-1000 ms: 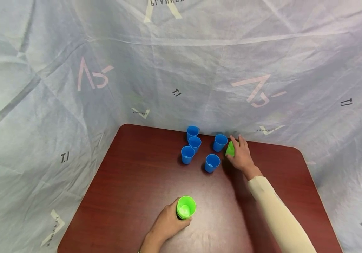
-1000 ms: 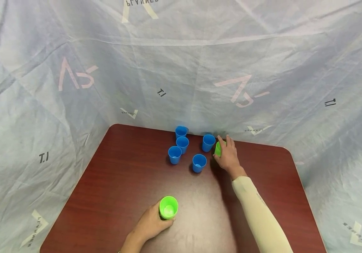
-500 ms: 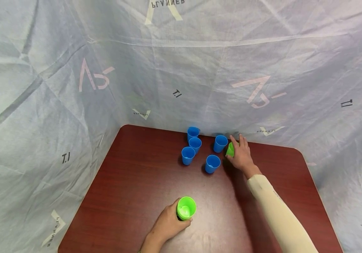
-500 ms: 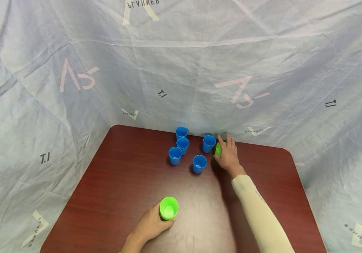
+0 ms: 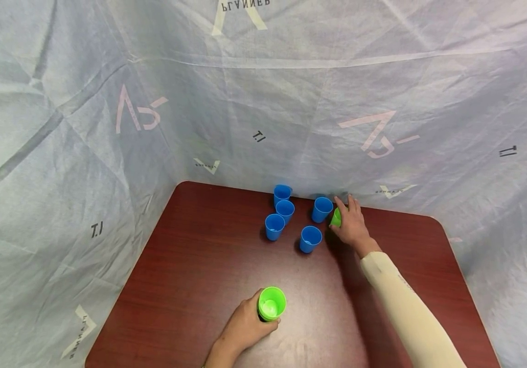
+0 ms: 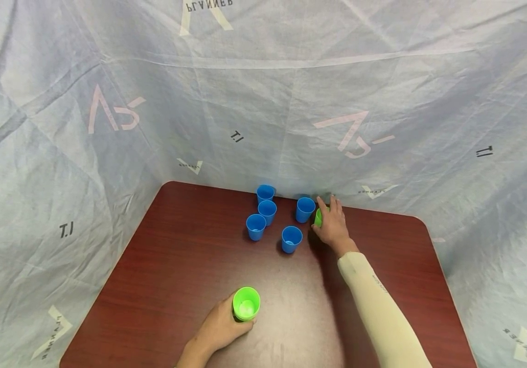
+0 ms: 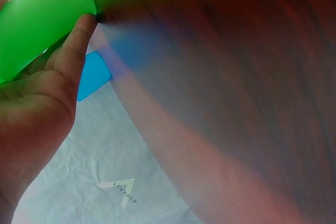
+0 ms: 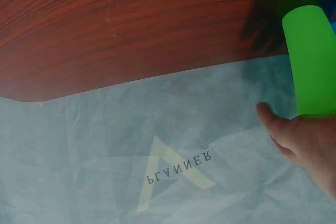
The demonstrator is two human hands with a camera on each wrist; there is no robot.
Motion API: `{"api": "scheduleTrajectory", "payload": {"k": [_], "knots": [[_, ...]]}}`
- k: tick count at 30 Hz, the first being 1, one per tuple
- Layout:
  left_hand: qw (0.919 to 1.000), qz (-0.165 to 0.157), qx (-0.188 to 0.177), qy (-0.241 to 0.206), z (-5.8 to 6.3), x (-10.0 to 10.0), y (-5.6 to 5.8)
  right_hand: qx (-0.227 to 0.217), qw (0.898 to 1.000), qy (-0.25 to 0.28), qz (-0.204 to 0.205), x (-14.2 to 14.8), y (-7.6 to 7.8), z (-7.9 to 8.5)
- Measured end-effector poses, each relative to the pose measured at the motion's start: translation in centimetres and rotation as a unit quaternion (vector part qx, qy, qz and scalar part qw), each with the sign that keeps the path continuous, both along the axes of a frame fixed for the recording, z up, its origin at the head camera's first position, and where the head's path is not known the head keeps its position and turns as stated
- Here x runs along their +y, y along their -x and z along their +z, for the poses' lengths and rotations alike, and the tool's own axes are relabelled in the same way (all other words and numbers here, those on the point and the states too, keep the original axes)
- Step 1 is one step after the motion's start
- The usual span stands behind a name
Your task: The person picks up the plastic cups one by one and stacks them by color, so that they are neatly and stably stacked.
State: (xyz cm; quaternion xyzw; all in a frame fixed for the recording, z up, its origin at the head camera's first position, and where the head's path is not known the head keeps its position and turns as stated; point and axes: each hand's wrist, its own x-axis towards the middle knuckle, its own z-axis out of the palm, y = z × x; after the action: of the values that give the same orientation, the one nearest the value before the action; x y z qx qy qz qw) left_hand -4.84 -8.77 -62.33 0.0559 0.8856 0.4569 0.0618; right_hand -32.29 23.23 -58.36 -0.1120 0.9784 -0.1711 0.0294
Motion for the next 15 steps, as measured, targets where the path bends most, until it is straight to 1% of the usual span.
{"api": "scheduleTrajectory", "payload": {"k": [5,15], "knots": [[1.0000,0.001,-0.002,0.004,0.01,0.00,-0.02,0.004,1.000,-0.003,-0.001,0.04,0.08,0.07],[1.0000,0.001,0.000,0.000,-0.08,-0.06,-0.03,-0.003,1.000,-0.005,0.001,0.00,-0.16,0.20]]}}
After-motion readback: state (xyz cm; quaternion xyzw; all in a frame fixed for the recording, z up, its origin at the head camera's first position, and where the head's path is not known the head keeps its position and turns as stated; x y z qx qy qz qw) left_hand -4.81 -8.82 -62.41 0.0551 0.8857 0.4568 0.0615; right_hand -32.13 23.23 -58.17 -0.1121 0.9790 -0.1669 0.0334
